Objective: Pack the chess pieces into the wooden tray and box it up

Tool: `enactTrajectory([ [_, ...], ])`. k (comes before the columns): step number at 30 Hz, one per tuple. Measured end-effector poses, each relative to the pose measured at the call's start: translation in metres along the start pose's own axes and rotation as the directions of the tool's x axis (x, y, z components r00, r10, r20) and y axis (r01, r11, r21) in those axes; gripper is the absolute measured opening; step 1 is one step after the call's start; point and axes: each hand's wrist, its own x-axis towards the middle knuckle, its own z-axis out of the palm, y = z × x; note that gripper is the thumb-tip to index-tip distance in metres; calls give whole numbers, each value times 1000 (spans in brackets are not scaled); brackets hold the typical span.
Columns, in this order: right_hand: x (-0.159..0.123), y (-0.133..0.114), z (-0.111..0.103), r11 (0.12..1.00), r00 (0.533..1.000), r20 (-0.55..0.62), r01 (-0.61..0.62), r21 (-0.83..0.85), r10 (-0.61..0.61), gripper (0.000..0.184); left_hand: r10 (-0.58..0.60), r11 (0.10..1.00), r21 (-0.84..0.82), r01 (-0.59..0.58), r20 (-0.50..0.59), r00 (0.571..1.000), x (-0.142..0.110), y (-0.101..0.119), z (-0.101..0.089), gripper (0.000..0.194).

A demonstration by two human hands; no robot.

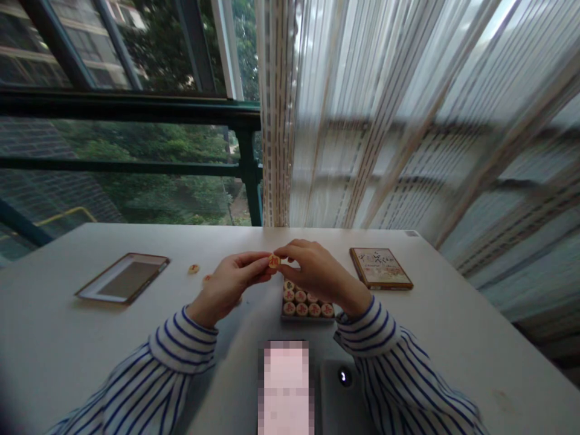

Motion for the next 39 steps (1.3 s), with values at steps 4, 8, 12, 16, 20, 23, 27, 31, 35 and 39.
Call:
enactTrajectory([
  [4,0,1,1,1000,1000,2,-4,-10,4,22,13,1000,8,-13,-18,1000,0,-1,1,27],
  [8,0,2,2,1000,1000,-5,-4,-7,4,22,30,999,13,-30,-33,999,1,-2,0,26],
  [12,0,2,2,1000,1000,1,-5,-21,5,23,33,999,11,-32,-33,999,1,-3,0,25],
  [16,-1,2,1,999,1000,21,-4,-53,5,23,27,1000,12,-26,-31,999,1,-4,1,24],
  [20,-1,5,3,996,999,37,1,-89,2,23,29,999,16,-29,-31,999,2,-5,2,25],
  [23,0,6,4,995,999,43,6,-98,-1,23,30,999,17,-30,-38,999,3,-5,2,25],
  [27,0,6,5,994,999,51,5,-106,1,22,40,999,29,-39,-44,998,3,-6,3,25],
  [31,0,7,5,993,998,59,5,-115,2,22,43,998,40,-42,-38,998,4,-8,3,26],
  [35,-1,7,5,993,998,60,2,-119,5,22,45,998,50,-43,-32,998,3,-8,3,27],
  [39,-1,6,5,992,998,60,-2,-126,10,22,45,998,50,-43,-35,998,4,-9,2,28],
])
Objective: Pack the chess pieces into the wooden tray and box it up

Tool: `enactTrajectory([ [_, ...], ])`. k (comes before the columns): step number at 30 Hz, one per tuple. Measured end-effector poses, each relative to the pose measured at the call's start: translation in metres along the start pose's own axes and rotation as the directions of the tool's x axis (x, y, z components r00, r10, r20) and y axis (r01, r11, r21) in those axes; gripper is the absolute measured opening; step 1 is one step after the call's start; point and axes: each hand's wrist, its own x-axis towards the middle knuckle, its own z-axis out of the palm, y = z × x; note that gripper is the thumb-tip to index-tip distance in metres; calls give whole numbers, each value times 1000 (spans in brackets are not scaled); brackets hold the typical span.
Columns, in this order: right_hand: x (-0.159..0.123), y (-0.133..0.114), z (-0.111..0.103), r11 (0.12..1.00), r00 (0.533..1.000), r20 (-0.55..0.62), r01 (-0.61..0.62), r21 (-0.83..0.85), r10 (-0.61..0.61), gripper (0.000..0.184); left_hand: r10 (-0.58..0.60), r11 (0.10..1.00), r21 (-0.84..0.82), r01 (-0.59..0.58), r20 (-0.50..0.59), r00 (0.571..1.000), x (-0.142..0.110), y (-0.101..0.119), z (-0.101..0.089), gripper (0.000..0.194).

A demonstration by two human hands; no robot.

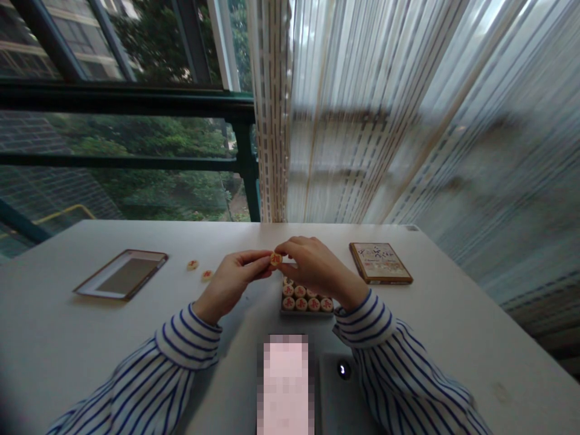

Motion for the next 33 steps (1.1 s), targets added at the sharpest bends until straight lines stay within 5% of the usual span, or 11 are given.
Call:
enactTrajectory([
  [20,1,8,5,999,999,52,-3,-44,5,24,3,994,110,0,-32,999,2,-4,1,25],
  [33,0,17,9,994,987,143,-52,-99,66,26,100,894,440,-81,-19,995,9,-16,-10,35],
])
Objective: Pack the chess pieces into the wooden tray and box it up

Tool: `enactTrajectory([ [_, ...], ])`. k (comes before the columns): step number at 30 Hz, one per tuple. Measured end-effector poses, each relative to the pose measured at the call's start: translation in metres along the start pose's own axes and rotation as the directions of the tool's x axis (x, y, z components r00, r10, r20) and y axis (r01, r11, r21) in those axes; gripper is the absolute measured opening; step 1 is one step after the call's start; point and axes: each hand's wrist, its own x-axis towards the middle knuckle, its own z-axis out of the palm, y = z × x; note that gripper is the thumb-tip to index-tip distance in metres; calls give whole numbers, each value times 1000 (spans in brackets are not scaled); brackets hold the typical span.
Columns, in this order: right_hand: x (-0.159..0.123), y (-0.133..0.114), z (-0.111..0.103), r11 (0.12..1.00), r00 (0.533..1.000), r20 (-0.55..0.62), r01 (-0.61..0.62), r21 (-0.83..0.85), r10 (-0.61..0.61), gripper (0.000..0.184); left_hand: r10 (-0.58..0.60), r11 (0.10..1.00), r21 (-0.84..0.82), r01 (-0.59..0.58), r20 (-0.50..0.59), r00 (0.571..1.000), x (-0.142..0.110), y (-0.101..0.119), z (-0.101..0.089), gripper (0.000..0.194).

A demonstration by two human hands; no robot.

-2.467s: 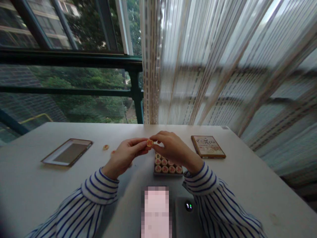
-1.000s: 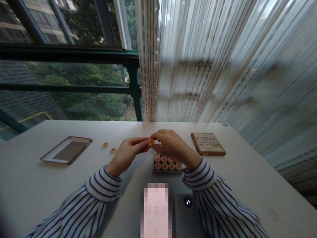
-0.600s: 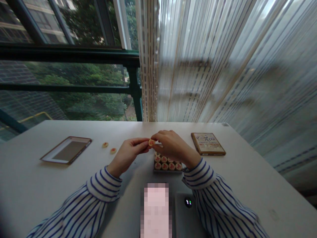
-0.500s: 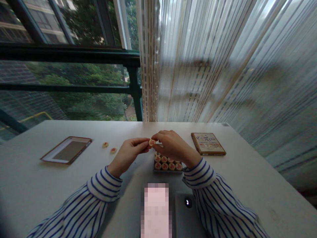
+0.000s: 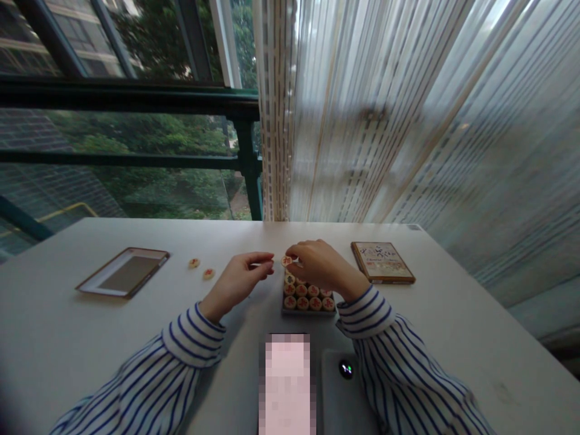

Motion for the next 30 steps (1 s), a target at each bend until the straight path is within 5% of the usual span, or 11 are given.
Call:
enactTrajectory([
  [12,2,6,9,995,987,156,-19,-95,34,30,60,962,263,-74,59,996,-1,-6,-1,31],
  [30,2,13,25,990,975,221,16,-142,16,30,93,938,329,-106,57,994,-2,-4,-2,31],
])
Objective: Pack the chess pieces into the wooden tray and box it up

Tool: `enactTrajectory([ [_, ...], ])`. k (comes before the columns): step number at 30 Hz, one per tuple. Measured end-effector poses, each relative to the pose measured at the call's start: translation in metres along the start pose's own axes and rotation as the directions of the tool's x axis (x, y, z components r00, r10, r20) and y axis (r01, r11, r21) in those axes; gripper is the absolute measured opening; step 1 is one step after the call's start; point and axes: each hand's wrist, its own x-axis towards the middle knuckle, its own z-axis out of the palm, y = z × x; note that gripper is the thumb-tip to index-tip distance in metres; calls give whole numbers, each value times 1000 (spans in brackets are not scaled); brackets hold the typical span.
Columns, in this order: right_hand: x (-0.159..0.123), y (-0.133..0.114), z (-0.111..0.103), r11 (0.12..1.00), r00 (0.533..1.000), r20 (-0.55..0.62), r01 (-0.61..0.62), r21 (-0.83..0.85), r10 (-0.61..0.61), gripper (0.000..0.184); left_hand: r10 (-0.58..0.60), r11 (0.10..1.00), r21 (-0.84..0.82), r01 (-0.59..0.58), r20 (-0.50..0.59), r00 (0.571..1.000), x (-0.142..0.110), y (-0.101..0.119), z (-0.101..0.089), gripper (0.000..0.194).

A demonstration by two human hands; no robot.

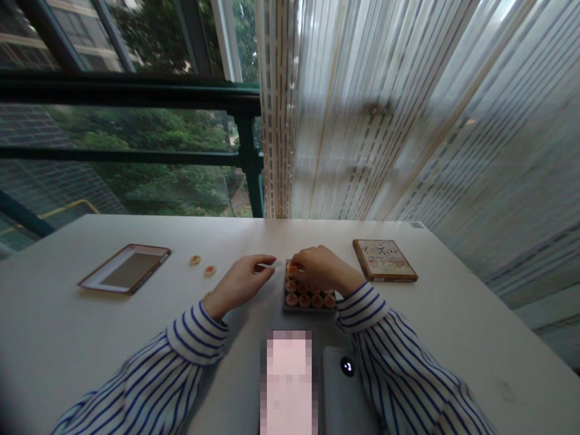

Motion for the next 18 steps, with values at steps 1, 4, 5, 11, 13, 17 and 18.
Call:
enactTrajectory([
  [1,0,0,0,1000,1000,3,2,-1,-2,30,4,1000,6,-4,2,1000,0,0,0,31],
  [4,0,0,1,1000,1000,6,5,-5,-5,32,15,1000,23,-16,11,1000,0,0,0,32],
  [5,0,0,0,1000,1000,7,5,-6,-5,32,18,1000,20,-18,9,1000,0,0,0,32],
  [11,1,-3,-2,1000,999,35,-15,-7,15,29,22,1000,9,-22,-2,1000,0,-2,0,31],
  [13,2,-3,-1,1000,998,59,-27,-16,28,29,19,999,51,-20,14,1000,0,-2,0,33],
  [17,3,-2,-1,999,995,99,-15,-35,18,31,18,990,139,-25,48,999,0,-2,1,35],
  [18,3,-2,-1,999,995,102,-8,-37,11,32,19,988,152,-27,56,998,0,-2,1,36],
])
